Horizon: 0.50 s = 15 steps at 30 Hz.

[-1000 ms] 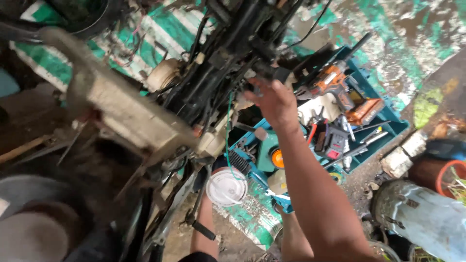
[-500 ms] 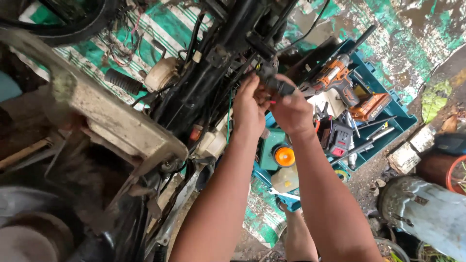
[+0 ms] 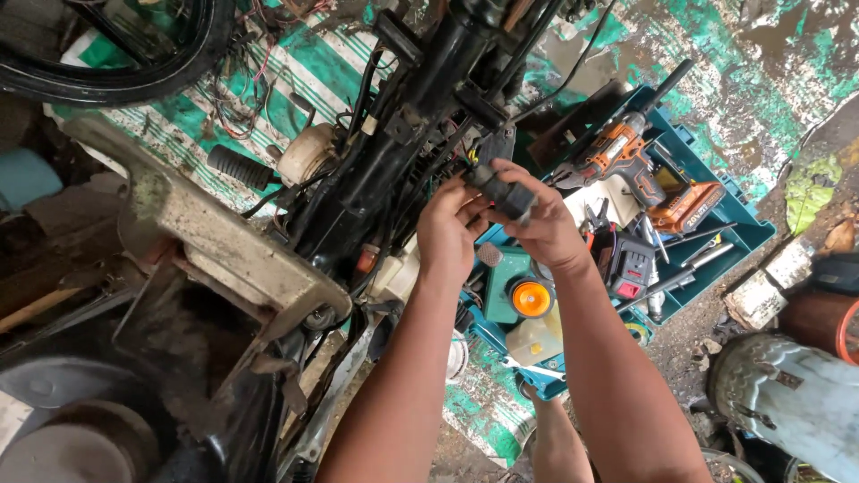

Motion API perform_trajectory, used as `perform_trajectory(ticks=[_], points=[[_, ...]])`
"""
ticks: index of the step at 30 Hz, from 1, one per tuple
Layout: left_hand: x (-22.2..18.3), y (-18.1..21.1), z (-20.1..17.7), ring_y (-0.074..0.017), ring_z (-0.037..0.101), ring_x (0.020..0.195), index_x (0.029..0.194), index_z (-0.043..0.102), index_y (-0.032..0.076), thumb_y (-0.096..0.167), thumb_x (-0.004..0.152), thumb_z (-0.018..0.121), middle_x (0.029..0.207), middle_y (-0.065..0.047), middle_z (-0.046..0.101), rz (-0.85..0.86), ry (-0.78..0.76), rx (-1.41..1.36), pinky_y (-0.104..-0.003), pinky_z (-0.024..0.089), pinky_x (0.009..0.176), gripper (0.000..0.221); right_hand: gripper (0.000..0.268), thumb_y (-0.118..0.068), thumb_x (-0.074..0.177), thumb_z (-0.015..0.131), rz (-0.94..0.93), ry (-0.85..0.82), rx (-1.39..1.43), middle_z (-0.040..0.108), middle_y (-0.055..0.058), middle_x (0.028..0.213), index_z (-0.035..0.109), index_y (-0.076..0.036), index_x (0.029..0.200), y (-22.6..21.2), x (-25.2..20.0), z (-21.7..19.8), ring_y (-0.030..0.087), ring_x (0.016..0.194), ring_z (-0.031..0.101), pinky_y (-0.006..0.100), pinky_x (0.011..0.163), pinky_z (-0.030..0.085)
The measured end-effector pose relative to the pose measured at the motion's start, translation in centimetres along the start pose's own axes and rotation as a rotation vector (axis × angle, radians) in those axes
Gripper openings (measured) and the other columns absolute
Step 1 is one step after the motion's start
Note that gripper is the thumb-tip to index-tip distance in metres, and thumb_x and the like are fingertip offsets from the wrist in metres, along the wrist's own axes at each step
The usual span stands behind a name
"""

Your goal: Repairing the electrical wiring and installing a horn on a motorcycle.

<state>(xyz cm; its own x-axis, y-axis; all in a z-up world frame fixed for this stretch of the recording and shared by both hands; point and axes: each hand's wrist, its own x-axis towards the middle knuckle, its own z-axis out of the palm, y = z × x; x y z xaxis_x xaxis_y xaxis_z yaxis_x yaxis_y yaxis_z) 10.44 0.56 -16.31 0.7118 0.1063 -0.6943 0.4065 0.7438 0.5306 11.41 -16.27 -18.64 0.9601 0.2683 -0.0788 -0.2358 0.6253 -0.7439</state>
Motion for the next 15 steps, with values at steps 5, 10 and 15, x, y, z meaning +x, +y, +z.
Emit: perform_trajectory(ticks=[5,10,15], points=[[-0.5,1.5,0.3,-0.0259,0.079,0.098,0.128,0.076,0.011,0.063,0.087,0.087,0.107,-0.010,0.077,0.004,0.034,0.455,-0.040,0.061,0.074,0.067,0.072,0.016,0.075,0.094,-0.135,-0.037,-0.734,0.064,0.017,0.134,0.075,0.000,0.142,0.1,-1.3,0.4,0.027,0.126,0.064,0.042,0.101,0.058],[1.4,-0.5,-1.9,-0.0288,0.083,0.099,0.129,0.081,0.007,0.040,0.090,0.092,0.105,-0.013,0.080,0.124,0.023,0.512,-0.041,0.068,0.075,0.053,0.072,0.022,0.084,0.082,-0.066,0.045,-0.774,0.066,0.015,0.129,0.069,0.000,0.151,-0.3,-2.4,1.6,0.020,0.111,0.065,0.036,0.089,0.063],[-0.2,1.1,-2.6,-0.0260,0.081,0.100,0.135,0.078,0.001,0.013,0.099,0.077,0.106,-0.020,0.082,0.146,0.020,0.407,-0.035,0.068,0.074,0.039,0.072,0.026,0.086,0.079,-0.024,0.105,-0.701,0.067,0.016,0.140,0.068,0.000,0.152,0.6,-2.6,0.7,0.016,0.116,0.063,0.038,0.092,0.065]])
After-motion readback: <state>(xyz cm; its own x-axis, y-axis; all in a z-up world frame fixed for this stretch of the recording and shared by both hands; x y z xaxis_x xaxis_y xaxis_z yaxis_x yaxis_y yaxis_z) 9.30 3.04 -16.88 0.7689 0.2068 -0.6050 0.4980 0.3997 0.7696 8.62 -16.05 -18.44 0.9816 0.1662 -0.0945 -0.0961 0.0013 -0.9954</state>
